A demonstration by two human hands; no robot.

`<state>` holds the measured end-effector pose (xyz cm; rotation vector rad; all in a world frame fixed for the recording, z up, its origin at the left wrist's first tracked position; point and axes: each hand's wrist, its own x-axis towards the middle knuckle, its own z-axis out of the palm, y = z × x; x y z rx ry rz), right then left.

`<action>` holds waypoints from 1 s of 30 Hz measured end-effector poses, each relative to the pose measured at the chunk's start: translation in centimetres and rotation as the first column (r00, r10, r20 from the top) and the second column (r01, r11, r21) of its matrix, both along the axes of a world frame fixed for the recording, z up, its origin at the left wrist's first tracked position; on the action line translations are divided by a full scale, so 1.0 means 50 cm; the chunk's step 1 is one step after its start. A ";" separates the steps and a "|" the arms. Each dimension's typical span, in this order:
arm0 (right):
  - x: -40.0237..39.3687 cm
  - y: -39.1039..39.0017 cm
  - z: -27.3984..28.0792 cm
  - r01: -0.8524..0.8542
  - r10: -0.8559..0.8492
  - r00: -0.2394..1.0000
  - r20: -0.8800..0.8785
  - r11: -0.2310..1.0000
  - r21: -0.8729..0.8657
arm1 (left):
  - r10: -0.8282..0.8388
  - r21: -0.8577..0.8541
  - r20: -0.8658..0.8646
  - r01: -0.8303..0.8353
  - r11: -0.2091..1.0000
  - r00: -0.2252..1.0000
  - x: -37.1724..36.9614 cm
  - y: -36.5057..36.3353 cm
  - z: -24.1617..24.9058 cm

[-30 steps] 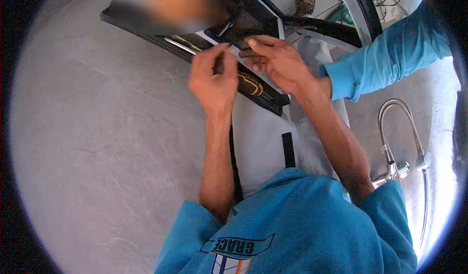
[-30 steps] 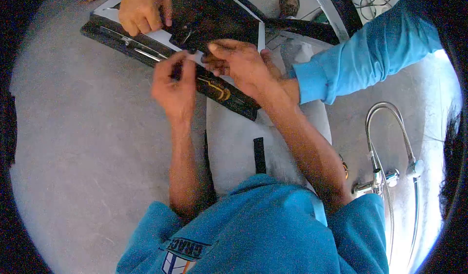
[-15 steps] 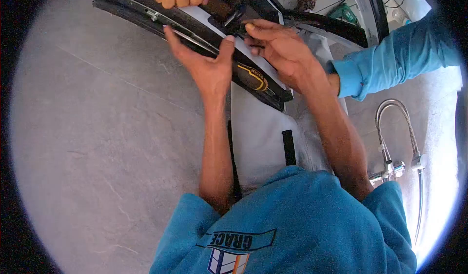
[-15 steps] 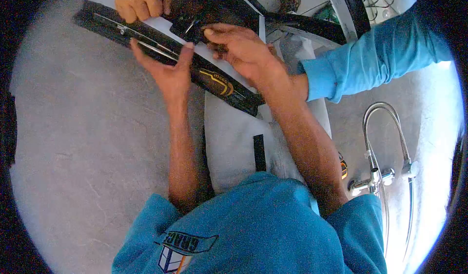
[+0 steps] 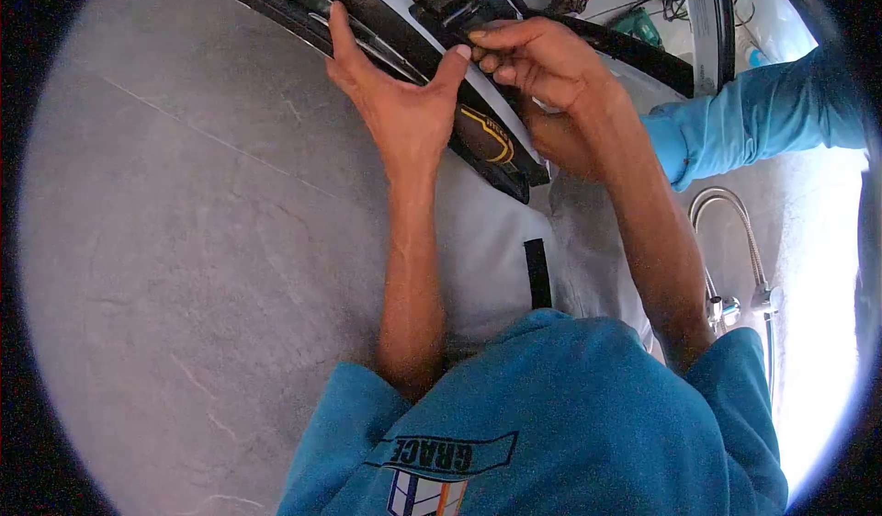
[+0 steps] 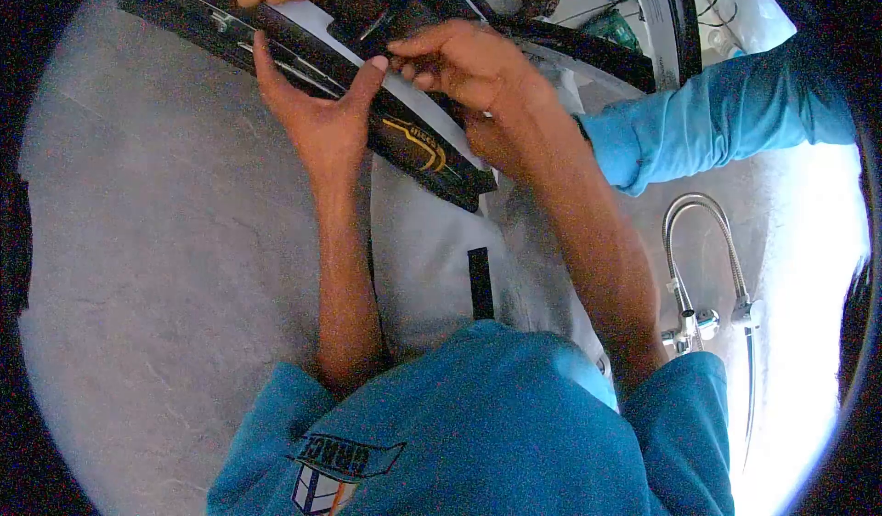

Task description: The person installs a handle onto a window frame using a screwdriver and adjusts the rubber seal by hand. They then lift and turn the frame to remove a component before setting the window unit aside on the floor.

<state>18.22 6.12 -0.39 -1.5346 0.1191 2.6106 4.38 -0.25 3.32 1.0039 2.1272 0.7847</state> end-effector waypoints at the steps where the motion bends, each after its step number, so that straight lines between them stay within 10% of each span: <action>1: 0.002 0.003 -0.004 -0.006 0.006 1.000 0.001 1.000 -0.001 | 0.009 0.007 0.007 -0.009 1.000 1.000 0.002 0.000 0.000; 19: 0.010 0.009 -0.029 -0.107 0.128 0.975 -0.182 0.986 0.125 | -0.004 -0.006 -0.069 0.003 1.000 0.998 0.008 0.006 0.010; 30: -0.018 -0.004 0.012 -0.083 0.054 0.991 0.119 0.965 0.250 | 0.005 -0.043 -0.218 -0.014 0.999 0.976 0.021 0.000 0.010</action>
